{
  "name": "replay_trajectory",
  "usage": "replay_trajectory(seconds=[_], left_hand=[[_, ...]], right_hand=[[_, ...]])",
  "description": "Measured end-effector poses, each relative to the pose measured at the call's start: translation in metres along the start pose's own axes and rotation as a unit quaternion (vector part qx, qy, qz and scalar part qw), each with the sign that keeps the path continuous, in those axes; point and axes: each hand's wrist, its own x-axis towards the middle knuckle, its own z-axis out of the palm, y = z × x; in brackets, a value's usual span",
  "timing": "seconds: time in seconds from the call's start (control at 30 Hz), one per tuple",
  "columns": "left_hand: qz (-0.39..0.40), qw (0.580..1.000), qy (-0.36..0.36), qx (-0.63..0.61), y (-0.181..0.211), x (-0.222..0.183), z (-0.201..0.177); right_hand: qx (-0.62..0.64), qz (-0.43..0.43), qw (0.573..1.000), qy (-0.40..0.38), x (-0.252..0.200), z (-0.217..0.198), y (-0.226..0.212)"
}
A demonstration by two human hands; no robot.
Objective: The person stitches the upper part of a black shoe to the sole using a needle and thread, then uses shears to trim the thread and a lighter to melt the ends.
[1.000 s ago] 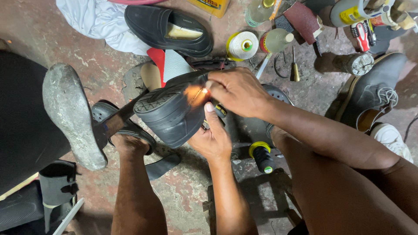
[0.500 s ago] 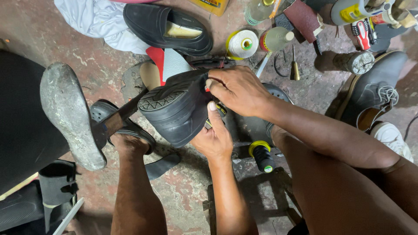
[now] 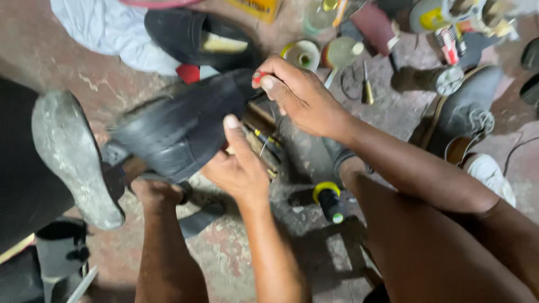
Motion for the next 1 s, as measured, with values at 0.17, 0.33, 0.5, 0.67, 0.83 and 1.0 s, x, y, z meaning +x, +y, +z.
replay_trajectory(seconds=[0.17, 0.33, 0.5, 0.67, 0.83, 1.0], left_hand=[[0.157, 0.983, -0.011, 0.099, 0.018, 0.057, 0.0], [0.199, 0.979, -0.047, 0.028, 0.045, 0.091, 0.006], [0.241, 0.967, -0.075, 0.043, 0.06, 0.098, 0.029], [0.271, 0.956, -0.099, 0.051, 0.054, 0.089, 0.045], [0.257, 0.96, -0.108, 0.029, 0.048, 0.084, 0.052], [0.255, 0.961, -0.097, 0.04, 0.048, 0.079, 0.056]], right_hand=[[-0.012, -0.116, 0.993, 0.024, 0.015, -0.019, -0.015], [0.019, -0.177, 0.982, 0.067, 0.048, -0.06, -0.056], [0.043, -0.097, 0.988, 0.115, 0.065, -0.066, -0.06], [-0.108, -0.181, 0.963, 0.166, 0.067, -0.064, -0.063], [-0.151, -0.176, 0.954, 0.187, 0.071, -0.064, -0.058], [-0.098, -0.166, 0.965, 0.18, 0.068, -0.067, -0.057]])
